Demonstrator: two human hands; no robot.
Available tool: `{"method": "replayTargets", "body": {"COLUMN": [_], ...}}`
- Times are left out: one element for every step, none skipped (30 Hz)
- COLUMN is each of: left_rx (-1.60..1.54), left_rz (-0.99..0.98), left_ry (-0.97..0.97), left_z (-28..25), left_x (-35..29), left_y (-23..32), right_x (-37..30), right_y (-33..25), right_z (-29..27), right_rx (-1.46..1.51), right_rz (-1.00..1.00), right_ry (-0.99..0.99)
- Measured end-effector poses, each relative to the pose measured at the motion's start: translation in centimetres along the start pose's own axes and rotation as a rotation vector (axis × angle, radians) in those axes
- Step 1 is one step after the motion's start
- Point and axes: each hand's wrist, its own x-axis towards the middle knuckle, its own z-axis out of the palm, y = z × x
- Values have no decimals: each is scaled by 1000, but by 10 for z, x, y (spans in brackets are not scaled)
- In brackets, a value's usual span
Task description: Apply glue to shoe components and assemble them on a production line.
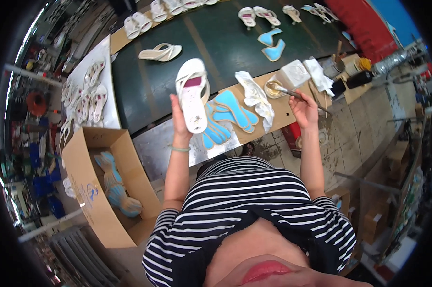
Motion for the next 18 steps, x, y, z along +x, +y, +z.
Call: {"method": "replayTargets", "body": {"left_rx": [4, 10, 35, 30, 23, 17, 25, 28, 17, 7, -3, 0, 31, 61, 50, 52, 56, 60], "left_rz": [-19, -42, -25, -13, -13, -16, -37, -30, -19, -9, -9, -10, 23, 57, 69, 69, 80, 90], "left_ry": [-69, -147, -84, -71, -96, -122, -192, -185, -187, -189, -182, -184, -218, -250, -212, -212, -222, -233], "left_z": [-2, -3, 12, 23, 32, 35, 31, 32, 35, 39, 48, 52, 54, 57, 65, 63, 59, 56], "left_x": [0, 1, 0, 1, 1, 0, 0, -1, -1, -3, -5, -7, -7, -8, -12, -12, -11, -11], "left_y": [1, 1, 3, 4, 5, 6, 6, 8, 8, 8, 11, 13, 14, 15, 16, 16, 17, 18], "right_x": [-9, -19, -25, -30, -33, -36, -39, -39, -37, -32, -25, -18, -9, -1, 4, 3, 2, 2], "right_y": [5, 10, 15, 19, 24, 31, 38, 46, 55, 62, 70, 77, 85, 92, 98, 98, 99, 98], "right_z": [41, 84, 117, 146, 169, 186, 200, 211, 216, 220, 222, 224, 223, 221, 220, 218, 218, 217], "right_rx": [-29, -55, -50, -239, -428, -423, -675, -927, -924, -1131, -1339, -1338, -1404, -1470, -1442, -1441, -1401, -1362], "right_rz": [-8, -26, -13, -107, -207, -204, -321, -439, -439, -566, -694, -696, -765, -833, -827, -827, -771, -715], "right_ry": [-101, -200, -209, -334, -457, -462, -468, -472, -474, -505, -529, -527, -519, -513, -503, -502, -507, -511]}}
